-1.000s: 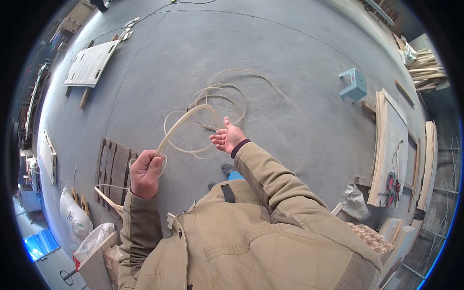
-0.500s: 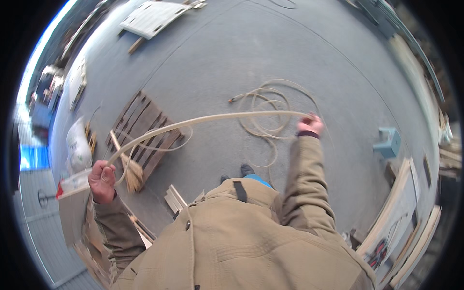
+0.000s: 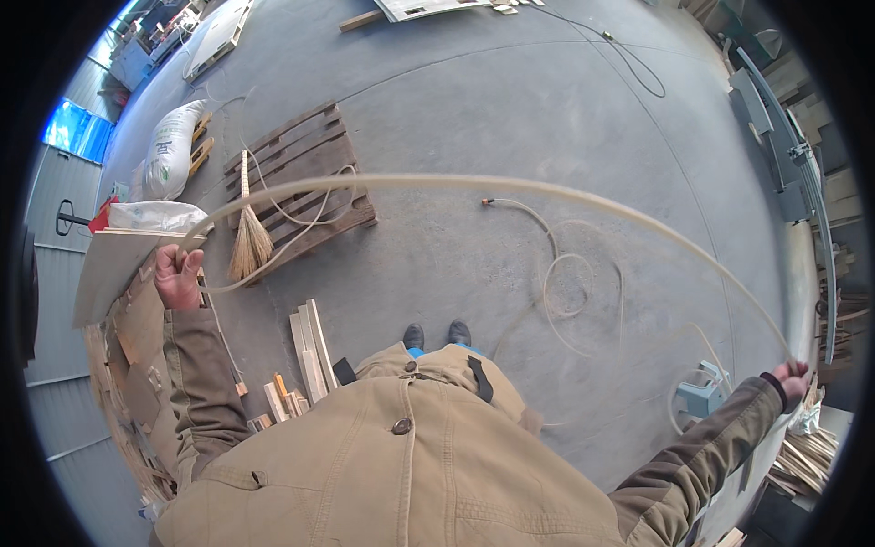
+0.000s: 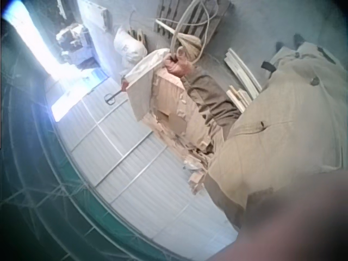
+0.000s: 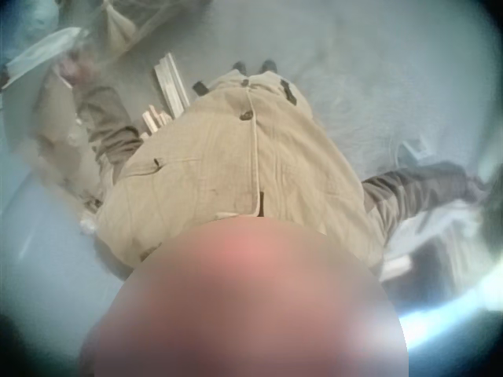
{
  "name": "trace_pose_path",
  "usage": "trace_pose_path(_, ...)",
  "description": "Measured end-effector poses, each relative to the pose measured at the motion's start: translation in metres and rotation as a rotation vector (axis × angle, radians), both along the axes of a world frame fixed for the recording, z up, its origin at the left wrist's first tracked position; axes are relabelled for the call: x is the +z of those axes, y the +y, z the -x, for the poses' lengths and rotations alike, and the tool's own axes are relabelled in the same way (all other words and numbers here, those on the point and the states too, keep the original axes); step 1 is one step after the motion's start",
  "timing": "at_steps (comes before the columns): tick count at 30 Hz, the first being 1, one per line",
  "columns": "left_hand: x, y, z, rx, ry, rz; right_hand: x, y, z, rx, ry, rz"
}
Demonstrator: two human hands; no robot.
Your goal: The person picks up a coiled hose and a nail gun, walks through a workshop, and untangles the hose by hand. They then connect the hose to the nail gun and move a plastic stool to a different location.
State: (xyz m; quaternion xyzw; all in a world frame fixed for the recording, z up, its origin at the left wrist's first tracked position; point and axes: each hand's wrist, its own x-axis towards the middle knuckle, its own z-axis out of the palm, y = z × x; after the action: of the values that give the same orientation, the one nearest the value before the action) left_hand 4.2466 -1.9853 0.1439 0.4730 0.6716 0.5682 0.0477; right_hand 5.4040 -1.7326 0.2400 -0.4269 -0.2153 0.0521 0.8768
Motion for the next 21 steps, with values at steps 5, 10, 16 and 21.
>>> trace_pose_path(5, 0.031, 0.075, 0.022, 0.646, 0.240, -0.115, 0.024, 0.069, 0.202, 0.178, -1.101, 0.530)
trace_pose_path(10, 0.130, 0.172, 0.057, 0.634, 0.285, -0.630, -0.118, 0.008, 0.249, 0.469, -1.471, 1.282)
trace_pose_path(16, 0.188, 0.326, -0.036, 0.088, -0.130, -0.832, -0.304, -0.224, 0.144, 1.193, -1.318, 2.332)
trace_pose_path(21, 0.142, 0.434, -0.256, -0.820, -0.365, -0.588, -0.385, -0.493, 0.143, 0.298, 0.837, 1.627)
